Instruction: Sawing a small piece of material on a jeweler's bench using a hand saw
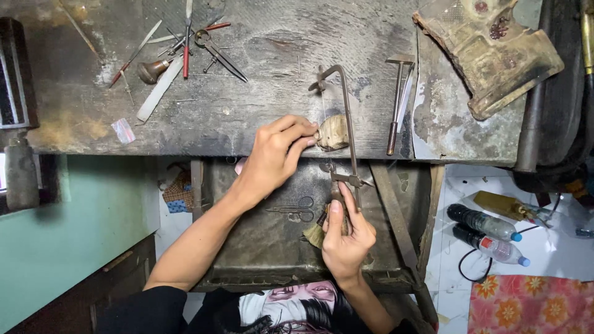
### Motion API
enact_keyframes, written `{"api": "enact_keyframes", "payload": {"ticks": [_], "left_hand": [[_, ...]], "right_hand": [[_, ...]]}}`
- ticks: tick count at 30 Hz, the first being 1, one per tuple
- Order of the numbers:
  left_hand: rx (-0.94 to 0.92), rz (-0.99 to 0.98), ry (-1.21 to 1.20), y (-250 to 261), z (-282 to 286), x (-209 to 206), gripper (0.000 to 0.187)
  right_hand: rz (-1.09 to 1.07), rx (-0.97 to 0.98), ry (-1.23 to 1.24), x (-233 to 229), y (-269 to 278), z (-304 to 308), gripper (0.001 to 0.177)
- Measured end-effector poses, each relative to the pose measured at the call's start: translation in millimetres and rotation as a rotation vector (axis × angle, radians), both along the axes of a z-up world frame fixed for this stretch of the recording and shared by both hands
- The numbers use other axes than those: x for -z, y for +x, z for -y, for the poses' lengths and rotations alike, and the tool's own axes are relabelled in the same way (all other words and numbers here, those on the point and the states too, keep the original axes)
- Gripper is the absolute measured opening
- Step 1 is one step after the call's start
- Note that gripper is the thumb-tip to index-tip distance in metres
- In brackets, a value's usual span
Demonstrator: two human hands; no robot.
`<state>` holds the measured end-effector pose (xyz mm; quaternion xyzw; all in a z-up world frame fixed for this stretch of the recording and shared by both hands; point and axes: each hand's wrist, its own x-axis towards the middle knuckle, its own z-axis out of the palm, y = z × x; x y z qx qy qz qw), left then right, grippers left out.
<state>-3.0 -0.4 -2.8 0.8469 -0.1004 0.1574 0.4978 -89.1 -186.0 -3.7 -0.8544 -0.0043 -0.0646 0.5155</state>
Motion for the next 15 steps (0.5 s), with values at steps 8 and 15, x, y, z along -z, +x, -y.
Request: {"api": "enact_keyframes", "payload": {"ticks": [8,15], "left_hand": [[-0.024,-0.075,-0.083,0.5,0.3,-8.1,0.006],[-0.004,-0.192,-0.129,-0.4,1.6,-3.7,0.014]], "right_hand": [[-0.033,-0.002,0.111,5.7,-1.5,-10.4,0.033],[-0.020,-0.015,0.070,7.4,0.2,-10.8,0.033]]}}
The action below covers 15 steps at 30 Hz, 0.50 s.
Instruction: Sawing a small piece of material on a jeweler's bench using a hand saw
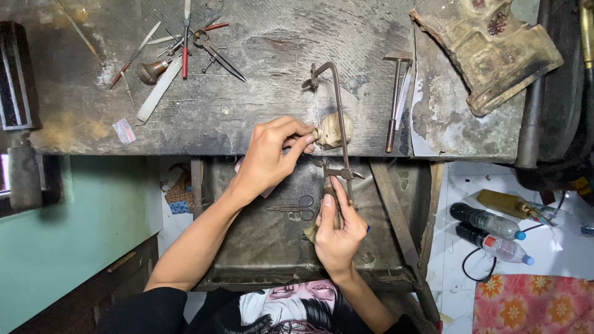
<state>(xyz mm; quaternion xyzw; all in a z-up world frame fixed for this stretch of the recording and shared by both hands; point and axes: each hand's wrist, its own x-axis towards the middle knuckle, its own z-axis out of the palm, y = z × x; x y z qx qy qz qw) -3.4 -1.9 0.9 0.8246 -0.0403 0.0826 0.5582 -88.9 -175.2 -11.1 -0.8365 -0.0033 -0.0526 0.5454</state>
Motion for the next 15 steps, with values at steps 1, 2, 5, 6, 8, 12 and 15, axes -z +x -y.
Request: {"api": "enact_keyframes", "payload": {"ticks": [1,2,5,6,8,12,15], "left_hand": [[-0.011,-0.023,-0.010,-0.1,-0.3,0.8,0.012],[-0.025,-0.046,-0.018,-0.7,-1.0,1.6,0.011],[-0.066,-0.041,-0.074,-1.3,4.4,-3.4,0.006],[-0.065,-0.042,-0.075,-1.1,4.8,-2.1,0.006],[-0.095,-0.032,-0.079,-0.5,5.6,0.3,0.003],[-0.074,0.077,-0.014,2.3,4.7,7.5,0.004],[-0.079,0.044,-0.068,2.0,6.4,8.2,0.005]], "right_hand": [[0.000,-0.002,-0.003,1.3,0.0,0.5,0.033],[-0.001,-0.007,-0.004,2.7,-0.3,0.8,0.033],[0.017,0.000,0.000,-4.3,1.0,-1.6,0.032],[0.016,0.001,-0.001,-3.6,0.7,-1.6,0.032],[0.006,0.004,0.038,-2.2,0.1,-1.5,0.033],[0.149,-0.005,0.142,1.5,8.1,-2.9,0.030],[0.136,-0.014,0.152,-1.3,8.5,-3.4,0.029]]}}
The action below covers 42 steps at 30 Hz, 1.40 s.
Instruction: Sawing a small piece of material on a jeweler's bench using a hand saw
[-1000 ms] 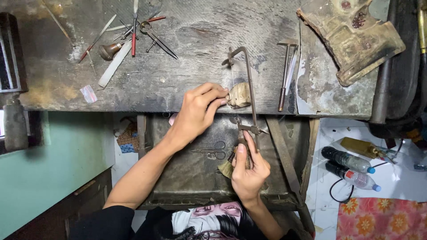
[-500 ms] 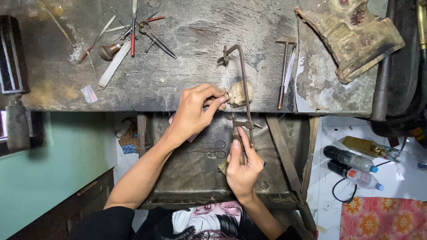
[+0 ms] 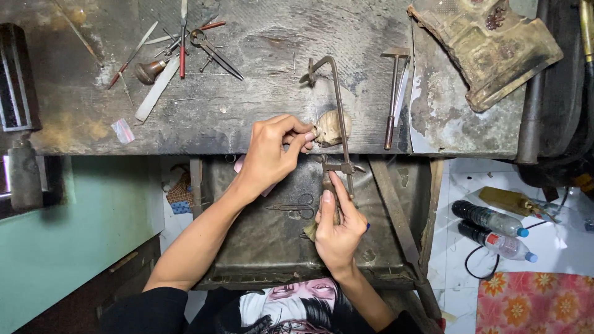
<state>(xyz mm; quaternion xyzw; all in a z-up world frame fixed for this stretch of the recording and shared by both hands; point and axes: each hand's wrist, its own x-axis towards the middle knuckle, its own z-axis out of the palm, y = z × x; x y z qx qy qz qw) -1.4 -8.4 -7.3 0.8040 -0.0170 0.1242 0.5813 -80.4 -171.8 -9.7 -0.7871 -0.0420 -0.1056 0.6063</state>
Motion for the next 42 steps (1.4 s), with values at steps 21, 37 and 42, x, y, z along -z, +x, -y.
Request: {"api": "enact_keyframes", "payload": {"ticks": [21,37,42], "left_hand": [[-0.017,0.045,-0.023,1.7,2.2,12.9,0.004],[0.030,-0.033,0.085,-1.3,4.8,1.9,0.011],[0.022,0.014,0.170,-1.6,6.0,3.5,0.009]], "right_hand": [[-0.020,-0.025,-0.039,-15.0,10.6,0.4,0.031],[-0.118,-0.094,-0.201,-16.0,-8.2,10.2,0.036],[-0.136,-0.085,-0.095,-9.1,-4.3,1.2,0.037]]}}
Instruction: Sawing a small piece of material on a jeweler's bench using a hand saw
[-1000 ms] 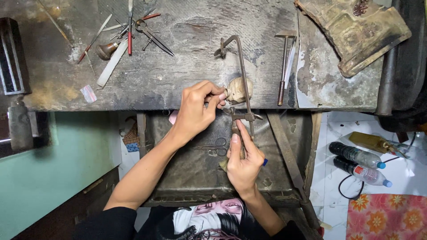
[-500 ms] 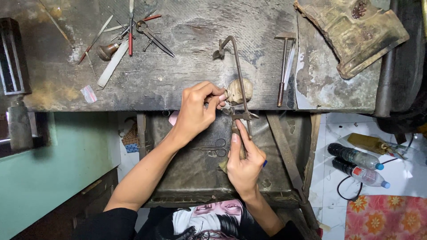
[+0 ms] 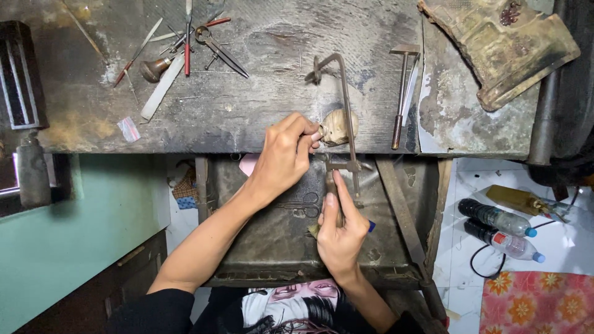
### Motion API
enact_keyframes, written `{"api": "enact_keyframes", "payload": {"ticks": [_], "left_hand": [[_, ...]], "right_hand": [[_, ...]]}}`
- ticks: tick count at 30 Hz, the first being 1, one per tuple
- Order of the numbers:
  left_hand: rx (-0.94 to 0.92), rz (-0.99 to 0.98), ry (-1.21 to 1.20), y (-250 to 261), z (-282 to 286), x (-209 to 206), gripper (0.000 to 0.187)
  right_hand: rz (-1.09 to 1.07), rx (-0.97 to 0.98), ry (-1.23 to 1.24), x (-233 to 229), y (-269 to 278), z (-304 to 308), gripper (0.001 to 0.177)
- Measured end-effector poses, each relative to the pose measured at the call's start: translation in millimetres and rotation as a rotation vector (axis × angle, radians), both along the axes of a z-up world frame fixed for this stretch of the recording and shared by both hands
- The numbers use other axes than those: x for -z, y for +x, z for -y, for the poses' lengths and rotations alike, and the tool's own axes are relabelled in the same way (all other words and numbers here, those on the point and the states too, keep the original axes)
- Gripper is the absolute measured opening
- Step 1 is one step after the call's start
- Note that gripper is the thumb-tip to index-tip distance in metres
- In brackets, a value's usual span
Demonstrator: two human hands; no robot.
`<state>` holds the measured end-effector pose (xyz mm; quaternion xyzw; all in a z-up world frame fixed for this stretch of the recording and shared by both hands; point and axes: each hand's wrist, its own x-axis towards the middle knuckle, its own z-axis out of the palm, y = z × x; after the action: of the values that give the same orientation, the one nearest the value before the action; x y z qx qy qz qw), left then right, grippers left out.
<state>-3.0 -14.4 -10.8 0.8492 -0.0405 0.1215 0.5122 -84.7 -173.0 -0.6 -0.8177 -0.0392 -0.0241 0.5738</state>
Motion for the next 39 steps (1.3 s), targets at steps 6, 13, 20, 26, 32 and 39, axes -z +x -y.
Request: {"api": "enact_keyframes", "payload": {"ticks": [6,13,20,26,32,39], "left_hand": [[0.014,-0.039,-0.067,-3.5,2.3,-1.1,0.013],[0.024,-0.004,-0.054,-0.3,1.6,-3.8,0.011],[0.043,-0.014,-0.081,-1.9,1.4,-2.7,0.011],[0.031,-0.005,-0.088,-2.1,2.5,-0.7,0.011],[0.028,-0.002,-0.091,-0.4,2.3,-3.3,0.012],[0.023,-0.022,-0.096,-2.1,1.5,-3.5,0.012]], "right_hand": [[-0.008,0.013,-0.031,5.4,-0.8,-2.1,0.036],[-0.049,0.052,0.000,-0.2,-0.4,-4.1,0.038],[-0.114,0.065,0.002,-2.5,1.0,-3.6,0.039],[-0.094,0.092,-0.026,0.9,-16.2,2.1,0.038],[-0.023,0.043,-0.057,8.7,-11.4,0.9,0.039],[0.017,0.011,-0.028,5.0,-9.1,-1.0,0.039]]}}
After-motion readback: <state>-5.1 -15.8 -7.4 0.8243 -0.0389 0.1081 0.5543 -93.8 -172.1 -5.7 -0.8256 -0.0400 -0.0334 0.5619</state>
